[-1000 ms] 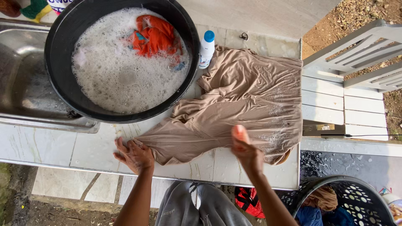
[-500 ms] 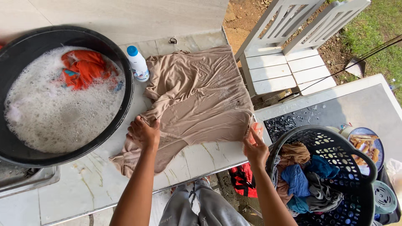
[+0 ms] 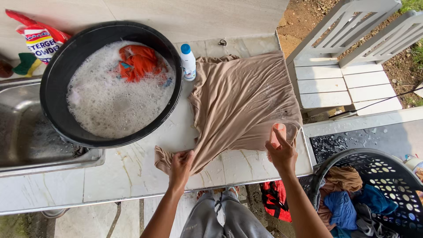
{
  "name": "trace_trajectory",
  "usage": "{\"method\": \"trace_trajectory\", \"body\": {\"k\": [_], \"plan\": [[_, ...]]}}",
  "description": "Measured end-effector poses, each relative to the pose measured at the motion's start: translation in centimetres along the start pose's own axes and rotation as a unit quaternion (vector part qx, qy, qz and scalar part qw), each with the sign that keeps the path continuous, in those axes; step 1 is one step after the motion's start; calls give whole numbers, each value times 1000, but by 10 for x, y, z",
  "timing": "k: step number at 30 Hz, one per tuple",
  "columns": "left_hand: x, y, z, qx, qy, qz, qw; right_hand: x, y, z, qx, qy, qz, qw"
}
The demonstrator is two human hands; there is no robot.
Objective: The person washes clothes by rubbing them in a basin of soapy water and scrubbing garments laid on a counter using a hand brush and detergent.
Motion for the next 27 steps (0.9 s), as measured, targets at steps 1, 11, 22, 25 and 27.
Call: {"method": "trace_trajectory", "body": {"k": [1,11,22,25,27], "plan": [[-1,-4,-6,-4,3,-9,1000,-14,9,50,-251,78,-135,955],[6,76,-104,295,-301,-30,906,82,-76,13,-76,5,169,983],[16,71,-52,218,-490,-225,814,185,62,194,-605,-143,431,654],[14,72,-54,278,-489,-238,792,263,-43,199,-572,-57,389,720],[13,73,-49,283,-460,-226,811,307,-112,182,-418,19,451,788]]}}
Point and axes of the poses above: each hand's wrist, its own y-axis away from the middle knuckle, its own x-axis out of the palm, z = x × y, the point moved 9 cm from there along -y, towards the middle knuckle
